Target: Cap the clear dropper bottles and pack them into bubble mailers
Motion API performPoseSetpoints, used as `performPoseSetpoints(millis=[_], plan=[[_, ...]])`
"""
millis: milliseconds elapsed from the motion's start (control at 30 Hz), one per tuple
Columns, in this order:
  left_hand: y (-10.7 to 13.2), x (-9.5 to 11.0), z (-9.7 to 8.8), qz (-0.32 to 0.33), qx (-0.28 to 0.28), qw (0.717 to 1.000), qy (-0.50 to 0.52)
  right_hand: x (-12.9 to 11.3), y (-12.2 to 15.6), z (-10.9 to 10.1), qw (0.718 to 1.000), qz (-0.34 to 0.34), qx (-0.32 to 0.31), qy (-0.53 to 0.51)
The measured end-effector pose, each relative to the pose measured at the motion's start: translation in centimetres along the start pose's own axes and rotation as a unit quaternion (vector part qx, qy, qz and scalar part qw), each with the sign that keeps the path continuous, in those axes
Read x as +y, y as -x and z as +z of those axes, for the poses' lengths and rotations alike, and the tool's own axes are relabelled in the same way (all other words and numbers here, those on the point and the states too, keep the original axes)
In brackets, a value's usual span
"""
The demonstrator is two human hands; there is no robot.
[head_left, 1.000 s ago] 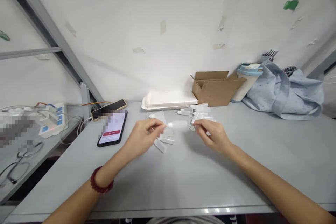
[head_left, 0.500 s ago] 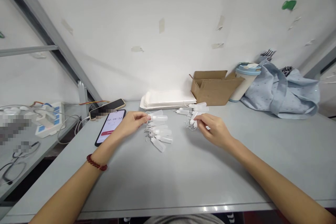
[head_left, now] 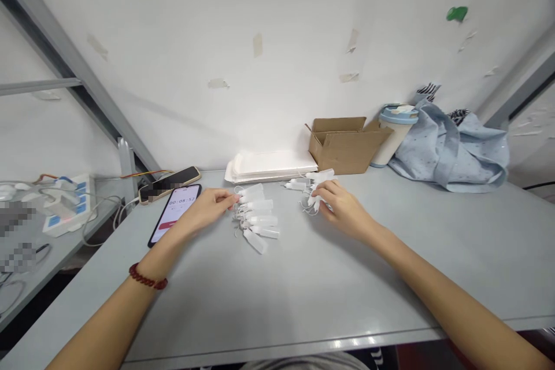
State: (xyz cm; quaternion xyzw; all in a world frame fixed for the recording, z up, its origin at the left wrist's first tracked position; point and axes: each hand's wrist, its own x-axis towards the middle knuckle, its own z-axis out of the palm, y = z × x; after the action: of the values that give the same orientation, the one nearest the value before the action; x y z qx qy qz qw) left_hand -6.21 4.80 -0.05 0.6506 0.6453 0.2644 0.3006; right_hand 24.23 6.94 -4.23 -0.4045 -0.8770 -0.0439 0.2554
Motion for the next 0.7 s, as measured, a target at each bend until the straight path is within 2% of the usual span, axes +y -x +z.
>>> performPoseSetpoints(millis=[100, 233, 433, 567, 700], plan=[[0.0, 0.0, 0.1, 0.012, 0.044, 0.999, -0.012, 0.0, -0.1, 0.5, 1.000, -0.011, -0.017, 0.017], [0.1, -0.1, 0.7, 0.049, 0.096, 0.993, -0.050, -0.4, -0.6, 1.8, 0.992, -0.033, -0.065, 0.102], [0.9, 0.1, 1.9, 0.142, 0.181, 0.962, -0.148, -0.7, -1.1, 3.2, 0.985, -0.048, -0.107, 0.129], [1.2, 0.2, 2.2, 0.178, 0.209, 0.949, -0.156, -0.7, -0.9, 3.2, 0.985, -0.032, -0.108, 0.130], [1.4, 0.3, 2.3, 0.189, 0.212, 0.945, -0.161, -0.5, -0.9, 3.3, 0.986, -0.023, -0.108, 0.123]])
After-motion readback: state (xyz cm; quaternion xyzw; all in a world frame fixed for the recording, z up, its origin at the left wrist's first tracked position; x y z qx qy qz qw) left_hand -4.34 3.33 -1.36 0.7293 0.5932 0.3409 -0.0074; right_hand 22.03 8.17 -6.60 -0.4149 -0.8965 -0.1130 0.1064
